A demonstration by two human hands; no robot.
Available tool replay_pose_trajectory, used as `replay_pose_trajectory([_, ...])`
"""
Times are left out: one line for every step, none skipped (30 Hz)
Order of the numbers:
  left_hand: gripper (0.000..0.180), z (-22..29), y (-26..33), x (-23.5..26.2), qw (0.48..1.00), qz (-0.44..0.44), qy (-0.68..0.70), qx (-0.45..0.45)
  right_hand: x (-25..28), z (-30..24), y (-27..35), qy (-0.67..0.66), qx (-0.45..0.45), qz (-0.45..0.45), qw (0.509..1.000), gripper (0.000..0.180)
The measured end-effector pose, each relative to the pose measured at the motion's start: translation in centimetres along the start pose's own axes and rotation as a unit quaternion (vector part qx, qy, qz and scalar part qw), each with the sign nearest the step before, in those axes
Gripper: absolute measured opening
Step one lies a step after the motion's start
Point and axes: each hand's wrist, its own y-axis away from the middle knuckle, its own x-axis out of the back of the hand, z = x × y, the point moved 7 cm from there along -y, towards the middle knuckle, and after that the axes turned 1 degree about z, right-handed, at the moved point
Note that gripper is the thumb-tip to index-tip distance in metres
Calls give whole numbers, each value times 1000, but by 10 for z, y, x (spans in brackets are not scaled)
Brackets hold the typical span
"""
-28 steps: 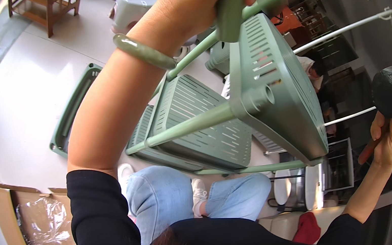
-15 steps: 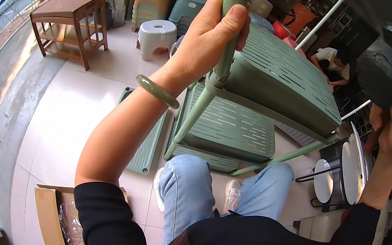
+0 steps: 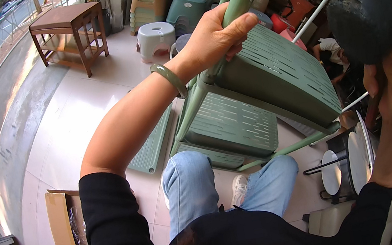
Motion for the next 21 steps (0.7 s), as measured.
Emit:
replay_pose_trajectory([34, 2, 0, 0, 1000, 5, -8, -7, 5, 4, -7, 0, -44, 41, 998, 42])
replay_pose_trajectory([31, 2, 0, 2, 1000, 29, 3, 0, 7, 4, -15, 1, -55, 54, 997, 41])
replay_pose_trajectory([30, 3, 1, 2, 1000, 22, -9, 3, 13, 3, -25, 17, -69, 81, 994, 40])
replay_pose_trajectory([29, -1, 1, 1, 999, 27, 1, 31, 17, -2, -38, 43, -55, 74, 995, 39])
replay_pose_trajectory([29, -1, 0, 0, 999, 24, 15, 34, 21, -9, -56, 97, -19, 70, 993, 38])
replay_pose_trajectory([27, 0, 0, -1, 999, 25, 29, 33, 28, -13, -69, 135, -6, 78, 988, 40])
replay_pose_trajectory([25, 0, 0, 0, 998, 34, 31, 40, 33, -24, -85, 167, 47, 67, 983, 41])
replay_pose_trajectory([25, 0, 0, 0, 998, 38, 17, 40, 44, -29, -104, 221, 20, 74, 972, 42])
replay_pose_trajectory([26, 0, 1, 1, 998, 51, 14, 46, 49, -41, -121, 266, 23, 56, 962, 44])
replay_pose_trajectory([26, 3, 1, -1, 998, 40, 24, 37, 55, -55, -133, 285, 37, 76, 955, 45])
replay_pose_trajectory([25, 3, 1, -2, 998, 33, 34, 41, 57, -67, -144, 301, 46, 88, 949, 47])
replay_pose_trajectory([25, 5, 1, -2, 998, 31, 39, 33, 61, -82, -157, 291, 61, 115, 948, 46])
replay_pose_trajectory([26, 4, 1, -3, 998, 31, 41, 44, 63, -94, -168, 279, 72, 134, 948, 45])
replay_pose_trajectory([25, 5, 1, -3, 998, 28, 34, 39, 64, -102, -173, 266, 81, 153, 948, 44])
replay_pose_trajectory([25, 5, 1, -3, 998, 24, 34, 38, 63, -105, -177, 269, 66, 160, 947, 44])
replay_pose_trajectory([25, 3, 1, -3, 998, 24, 32, 44, 60, -106, -180, 271, 49, 166, 947, 45])
replay_pose_trajectory([25, 2, 1, -2, 998, 27, 34, 46, 58, -107, -182, 273, 31, 171, 946, 48])
replay_pose_trajectory([24, 1, 2, -2, 998, 31, 26, 44, 40, -102, -182, 302, 17, 47, 952, 48])
replay_pose_trajectory([25, -3, 3, -2, 997, 36, 23, 59, 24, -98, -179, 326, 4, -78, 942, 48])
replay_pose_trajectory([25, -4, 5, -1, 997, 38, 26, 60, 21, -109, -179, 360, 62, -54, 929, 45])
replay_pose_trajectory([25, -7, 6, 0, 996, 41, 29, 71, 25, -113, -179, 329, 42, -29, 943, 45])
